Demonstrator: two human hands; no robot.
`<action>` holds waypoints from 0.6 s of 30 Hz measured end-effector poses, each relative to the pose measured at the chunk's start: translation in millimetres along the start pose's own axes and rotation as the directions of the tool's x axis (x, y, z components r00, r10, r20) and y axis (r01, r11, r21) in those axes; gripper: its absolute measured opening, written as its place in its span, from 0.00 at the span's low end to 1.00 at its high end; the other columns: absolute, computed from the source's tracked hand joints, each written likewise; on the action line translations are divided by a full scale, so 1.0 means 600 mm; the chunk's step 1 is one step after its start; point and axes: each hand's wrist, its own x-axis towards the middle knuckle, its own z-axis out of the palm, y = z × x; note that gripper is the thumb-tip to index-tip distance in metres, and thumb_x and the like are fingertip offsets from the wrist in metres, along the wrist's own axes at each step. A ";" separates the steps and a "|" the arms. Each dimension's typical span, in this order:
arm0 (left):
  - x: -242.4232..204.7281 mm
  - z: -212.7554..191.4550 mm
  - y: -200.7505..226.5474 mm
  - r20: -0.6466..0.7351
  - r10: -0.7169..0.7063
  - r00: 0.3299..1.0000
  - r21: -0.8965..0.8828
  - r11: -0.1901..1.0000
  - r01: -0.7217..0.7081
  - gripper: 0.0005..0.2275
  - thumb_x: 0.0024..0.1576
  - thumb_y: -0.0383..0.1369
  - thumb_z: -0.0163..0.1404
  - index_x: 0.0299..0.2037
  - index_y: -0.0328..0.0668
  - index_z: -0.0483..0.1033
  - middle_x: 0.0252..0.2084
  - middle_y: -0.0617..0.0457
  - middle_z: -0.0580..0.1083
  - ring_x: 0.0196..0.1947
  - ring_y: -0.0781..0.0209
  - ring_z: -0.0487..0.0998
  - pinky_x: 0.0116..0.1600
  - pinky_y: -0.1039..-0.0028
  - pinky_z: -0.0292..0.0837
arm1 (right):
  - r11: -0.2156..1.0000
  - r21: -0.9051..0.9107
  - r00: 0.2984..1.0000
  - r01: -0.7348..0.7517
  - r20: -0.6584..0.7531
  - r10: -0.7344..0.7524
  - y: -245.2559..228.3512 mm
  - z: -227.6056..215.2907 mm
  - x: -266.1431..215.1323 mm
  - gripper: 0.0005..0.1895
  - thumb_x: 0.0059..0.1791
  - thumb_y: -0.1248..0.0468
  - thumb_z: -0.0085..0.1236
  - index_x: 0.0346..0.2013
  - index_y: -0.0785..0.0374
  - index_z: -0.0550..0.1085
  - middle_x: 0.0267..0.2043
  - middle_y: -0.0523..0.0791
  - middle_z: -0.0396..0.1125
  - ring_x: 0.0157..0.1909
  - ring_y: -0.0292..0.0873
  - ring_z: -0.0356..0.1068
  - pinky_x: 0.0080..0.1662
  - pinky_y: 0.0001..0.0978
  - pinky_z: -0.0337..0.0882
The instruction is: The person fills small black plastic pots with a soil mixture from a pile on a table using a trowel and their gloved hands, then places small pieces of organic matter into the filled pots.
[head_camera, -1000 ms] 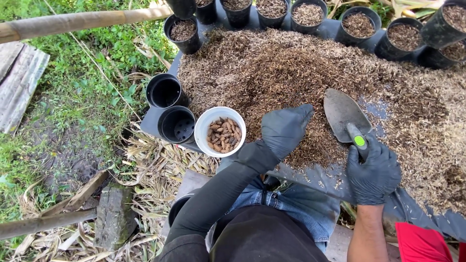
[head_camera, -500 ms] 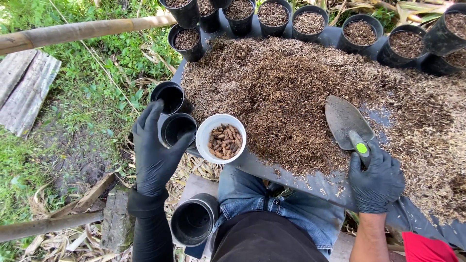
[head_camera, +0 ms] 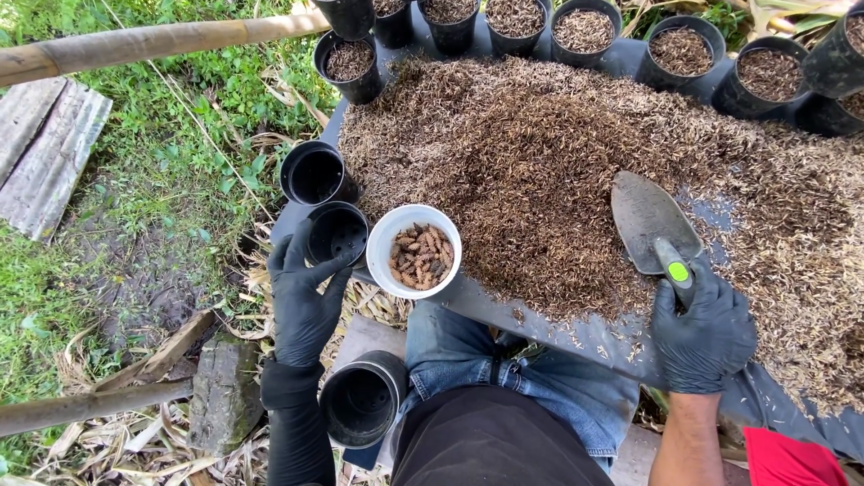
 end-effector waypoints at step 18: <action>0.003 0.012 -0.009 0.273 -0.004 0.962 0.247 0.967 -0.066 0.18 0.58 0.28 0.44 0.55 0.58 0.80 0.39 0.51 0.78 0.50 0.43 0.77 0.32 0.46 0.75 | 1.000 -0.014 0.998 -0.023 0.063 0.024 -0.002 -0.006 0.004 0.21 0.56 0.42 0.58 0.56 0.49 0.78 0.43 0.39 0.74 0.42 0.42 0.73 0.35 0.32 0.70</action>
